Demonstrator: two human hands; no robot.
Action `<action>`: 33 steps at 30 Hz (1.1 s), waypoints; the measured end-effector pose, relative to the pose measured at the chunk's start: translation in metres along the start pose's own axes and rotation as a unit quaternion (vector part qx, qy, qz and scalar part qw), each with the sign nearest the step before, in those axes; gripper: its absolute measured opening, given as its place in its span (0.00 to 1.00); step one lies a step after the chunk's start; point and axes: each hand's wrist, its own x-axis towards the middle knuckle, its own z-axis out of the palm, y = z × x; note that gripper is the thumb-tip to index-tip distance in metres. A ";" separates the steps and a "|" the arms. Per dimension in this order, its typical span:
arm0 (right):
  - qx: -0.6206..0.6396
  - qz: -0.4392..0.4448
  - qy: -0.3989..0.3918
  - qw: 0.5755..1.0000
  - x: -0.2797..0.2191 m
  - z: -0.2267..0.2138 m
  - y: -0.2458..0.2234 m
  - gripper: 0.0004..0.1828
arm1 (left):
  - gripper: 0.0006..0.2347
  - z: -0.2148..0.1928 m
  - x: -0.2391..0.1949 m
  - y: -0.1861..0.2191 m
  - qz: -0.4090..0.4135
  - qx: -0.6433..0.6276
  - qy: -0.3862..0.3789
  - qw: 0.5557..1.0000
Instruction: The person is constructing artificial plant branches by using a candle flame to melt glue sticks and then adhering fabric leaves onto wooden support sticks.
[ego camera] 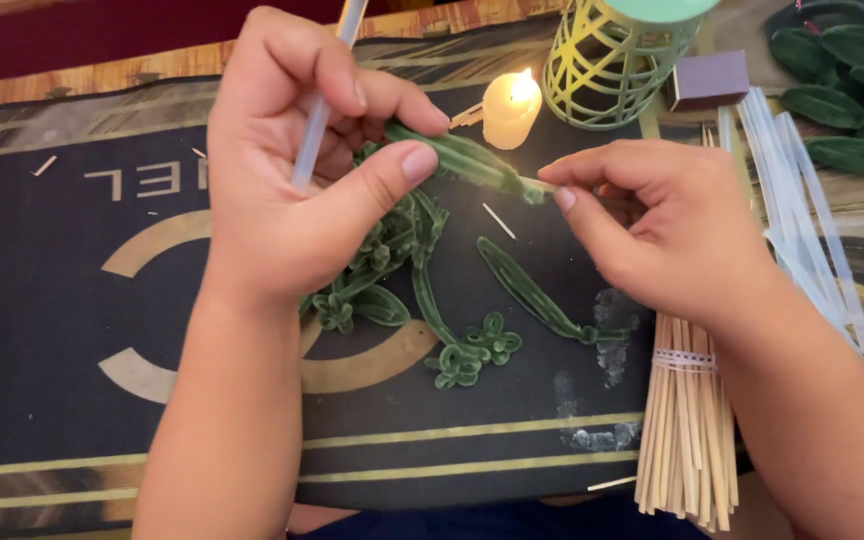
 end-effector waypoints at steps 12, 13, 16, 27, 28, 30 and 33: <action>-0.026 -0.028 -0.020 0.999 0.002 0.001 -0.001 0.10 | 0.14 -0.004 -0.004 -0.007 -0.007 0.033 -0.034 0.999; -0.030 -0.033 -0.022 0.999 0.002 0.001 -0.001 0.10 | 0.14 -0.003 -0.004 -0.007 -0.011 0.036 -0.030 0.999; -0.032 -0.036 -0.017 0.999 0.001 0.003 0.000 0.09 | 0.14 0.000 -0.005 -0.008 -0.032 0.070 -0.020 0.997; -0.029 -0.037 -0.019 0.999 0.000 0.004 -0.003 0.09 | 0.14 0.012 -0.002 -0.012 -0.031 0.099 0.002 0.995; -0.031 -0.039 -0.017 0.999 0.000 0.004 -0.003 0.09 | 0.14 0.013 -0.002 -0.010 -0.031 0.125 0.002 0.992; -0.032 -0.040 -0.015 0.999 0.000 0.005 -0.002 0.09 | 0.13 0.015 -0.001 -0.008 -0.024 0.157 0.013 0.987; -0.029 -0.043 -0.009 0.999 0.000 0.006 -0.001 0.09 | 0.13 0.017 -0.002 -0.006 -0.016 0.207 0.024 0.978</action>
